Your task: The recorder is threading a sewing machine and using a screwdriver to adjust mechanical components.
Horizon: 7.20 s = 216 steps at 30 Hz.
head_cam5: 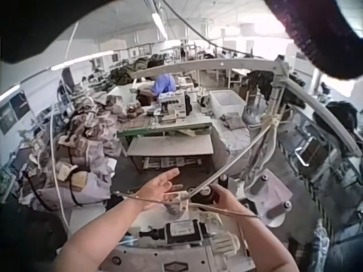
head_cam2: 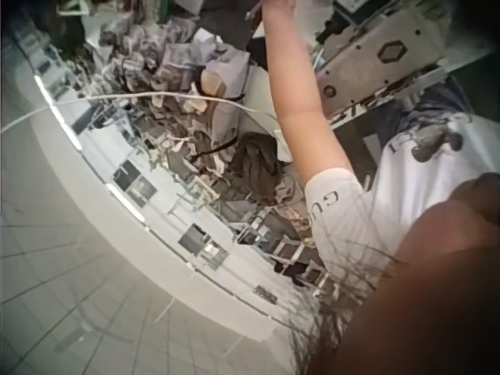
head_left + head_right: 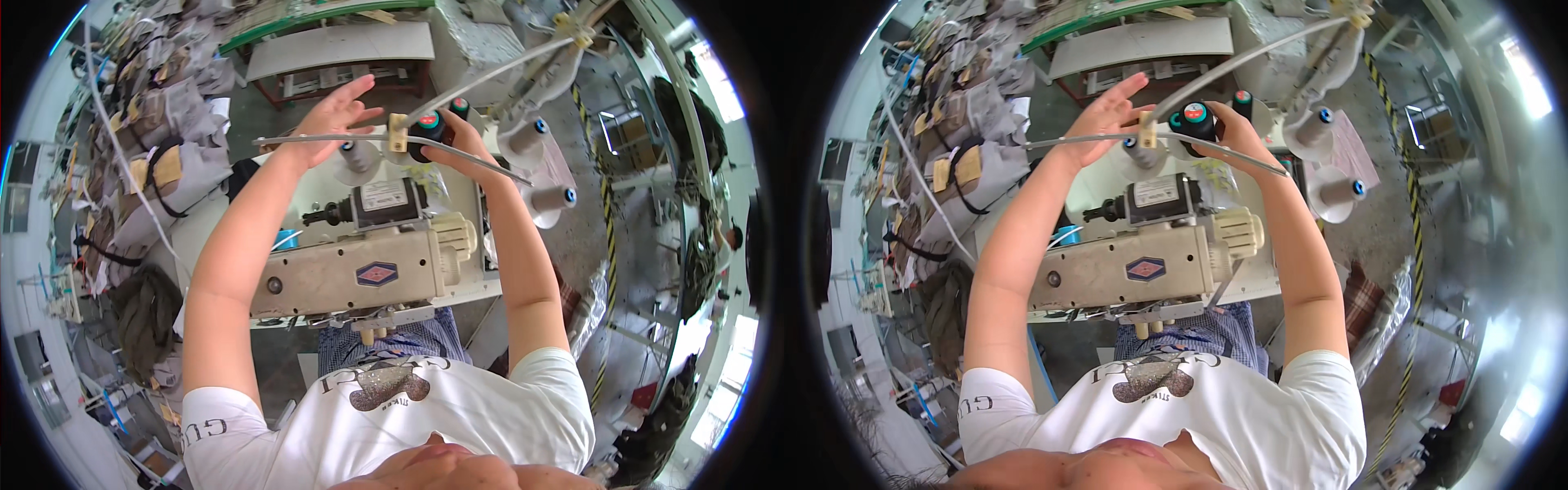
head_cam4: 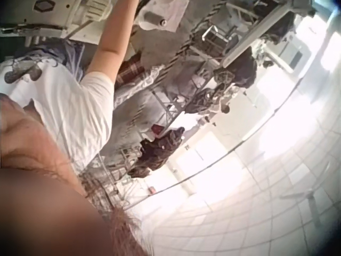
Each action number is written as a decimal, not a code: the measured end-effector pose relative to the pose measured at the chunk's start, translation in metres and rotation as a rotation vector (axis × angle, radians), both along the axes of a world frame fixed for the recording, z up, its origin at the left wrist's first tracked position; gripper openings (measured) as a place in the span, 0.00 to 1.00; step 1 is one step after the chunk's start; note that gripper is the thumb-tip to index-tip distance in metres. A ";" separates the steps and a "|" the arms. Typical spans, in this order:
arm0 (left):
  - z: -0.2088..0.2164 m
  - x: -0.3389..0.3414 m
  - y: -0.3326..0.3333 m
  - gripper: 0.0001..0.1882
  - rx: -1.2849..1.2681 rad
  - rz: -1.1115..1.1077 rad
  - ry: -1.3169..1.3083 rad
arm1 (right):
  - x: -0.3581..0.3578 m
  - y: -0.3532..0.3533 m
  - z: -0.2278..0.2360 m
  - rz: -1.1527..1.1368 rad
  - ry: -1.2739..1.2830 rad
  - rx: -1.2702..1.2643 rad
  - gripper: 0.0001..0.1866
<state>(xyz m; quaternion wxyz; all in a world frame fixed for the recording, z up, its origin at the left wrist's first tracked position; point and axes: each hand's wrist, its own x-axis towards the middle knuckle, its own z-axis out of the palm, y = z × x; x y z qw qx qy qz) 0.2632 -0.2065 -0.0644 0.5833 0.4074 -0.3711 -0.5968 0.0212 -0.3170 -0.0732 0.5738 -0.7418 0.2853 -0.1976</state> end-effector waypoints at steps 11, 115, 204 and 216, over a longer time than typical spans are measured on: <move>0.006 -0.025 -0.038 0.16 0.051 -0.011 -0.217 | -0.020 0.002 -0.035 0.124 -0.204 0.241 0.32; -0.014 0.054 0.055 0.06 -0.119 0.575 -1.271 | 0.128 0.003 0.002 0.246 -0.030 0.036 0.26; 0.033 0.060 0.125 0.15 0.496 0.130 0.201 | 0.178 0.057 0.047 0.551 0.117 -0.130 0.06; 0.032 0.027 0.073 0.26 0.146 0.552 0.457 | 0.190 0.051 0.028 0.258 -0.298 -0.006 0.05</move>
